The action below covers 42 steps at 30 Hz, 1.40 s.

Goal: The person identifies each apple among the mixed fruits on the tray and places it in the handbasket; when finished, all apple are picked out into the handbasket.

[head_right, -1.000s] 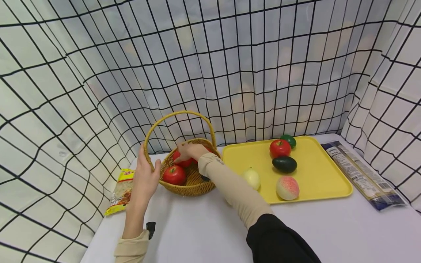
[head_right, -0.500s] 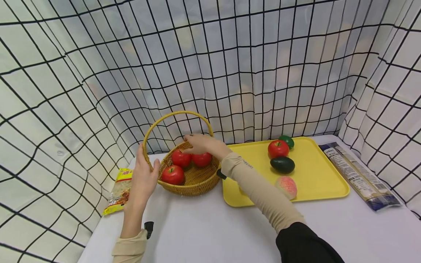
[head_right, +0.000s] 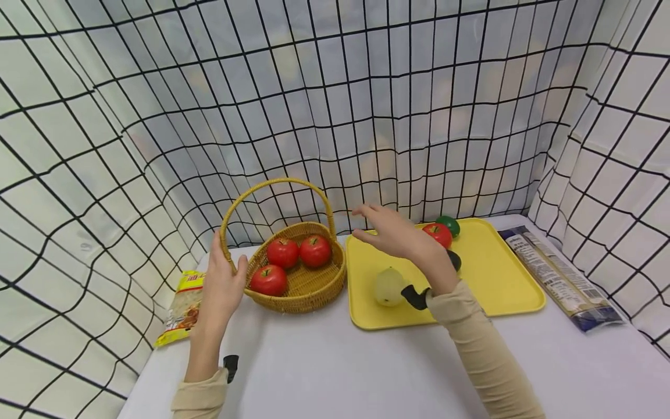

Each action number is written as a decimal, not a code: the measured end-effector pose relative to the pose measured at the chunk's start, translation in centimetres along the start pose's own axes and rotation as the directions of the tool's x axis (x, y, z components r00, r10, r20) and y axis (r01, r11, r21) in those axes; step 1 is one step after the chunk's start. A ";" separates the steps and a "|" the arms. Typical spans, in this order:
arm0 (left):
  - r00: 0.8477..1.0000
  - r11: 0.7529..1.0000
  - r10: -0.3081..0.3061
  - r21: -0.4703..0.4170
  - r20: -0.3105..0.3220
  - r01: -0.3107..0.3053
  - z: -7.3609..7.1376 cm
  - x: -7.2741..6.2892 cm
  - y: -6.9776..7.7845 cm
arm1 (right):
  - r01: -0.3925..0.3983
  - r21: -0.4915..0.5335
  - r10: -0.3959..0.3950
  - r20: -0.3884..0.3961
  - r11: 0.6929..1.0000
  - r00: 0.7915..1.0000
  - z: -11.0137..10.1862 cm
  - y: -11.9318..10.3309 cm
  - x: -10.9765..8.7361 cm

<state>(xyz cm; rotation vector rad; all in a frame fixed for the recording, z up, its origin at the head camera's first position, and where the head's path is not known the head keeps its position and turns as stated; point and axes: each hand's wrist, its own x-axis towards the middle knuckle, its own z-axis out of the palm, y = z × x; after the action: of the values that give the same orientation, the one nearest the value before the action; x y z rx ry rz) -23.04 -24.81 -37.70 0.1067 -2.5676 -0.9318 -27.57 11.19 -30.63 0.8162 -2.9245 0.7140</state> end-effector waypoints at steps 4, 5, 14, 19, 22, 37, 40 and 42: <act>1.000 1.000 0.001 0.001 0.009 -0.001 0.1 0.0 0.1 | -0.044 -0.057 0.041 -0.061 0.997 0.997 -1.6 2.3 -3.5; 1.000 1.000 -0.002 0.002 0.009 0.002 0.1 0.0 0.1 | -0.053 -0.067 0.047 -0.080 0.996 0.996 -1.9 2.8 -4.3; 1.000 1.000 -0.004 -0.003 0.011 0.004 0.4 -0.1 -0.1 | -0.197 -0.009 0.192 -0.191 0.980 0.963 -4.1 5.8 -11.1; 1.000 1.000 -0.001 -0.009 0.008 0.001 0.7 -0.2 -0.2 | -0.230 0.001 0.225 -0.210 0.973 0.952 -4.8 7.0 -12.9; 1.000 1.000 0.002 -0.004 0.006 -0.002 0.8 -0.2 -0.2 | -0.242 0.008 0.238 -0.210 0.970 0.948 -5.0 7.5 -13.2; 1.000 1.000 0.001 -0.012 0.002 -0.001 0.2 0.0 -0.2 | -0.247 0.013 0.245 -0.189 0.969 0.951 -3.6 9.5 -11.0; 1.000 1.000 0.005 -0.013 0.007 -0.005 0.2 0.1 -0.1 | -0.237 -0.005 0.234 -0.154 0.971 0.960 -3.2 10.9 -9.8; 1.000 1.000 -0.001 -0.009 0.008 0.001 0.3 0.1 -0.2 | -0.222 -0.017 0.219 -0.113 0.975 0.969 -3.0 11.9 -8.7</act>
<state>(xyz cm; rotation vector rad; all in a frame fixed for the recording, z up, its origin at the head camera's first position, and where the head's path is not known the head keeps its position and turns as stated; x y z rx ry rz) -23.23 -24.80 -38.00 0.1024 -2.5710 -0.9458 -26.31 25.74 -34.21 0.4363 -2.9453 0.7016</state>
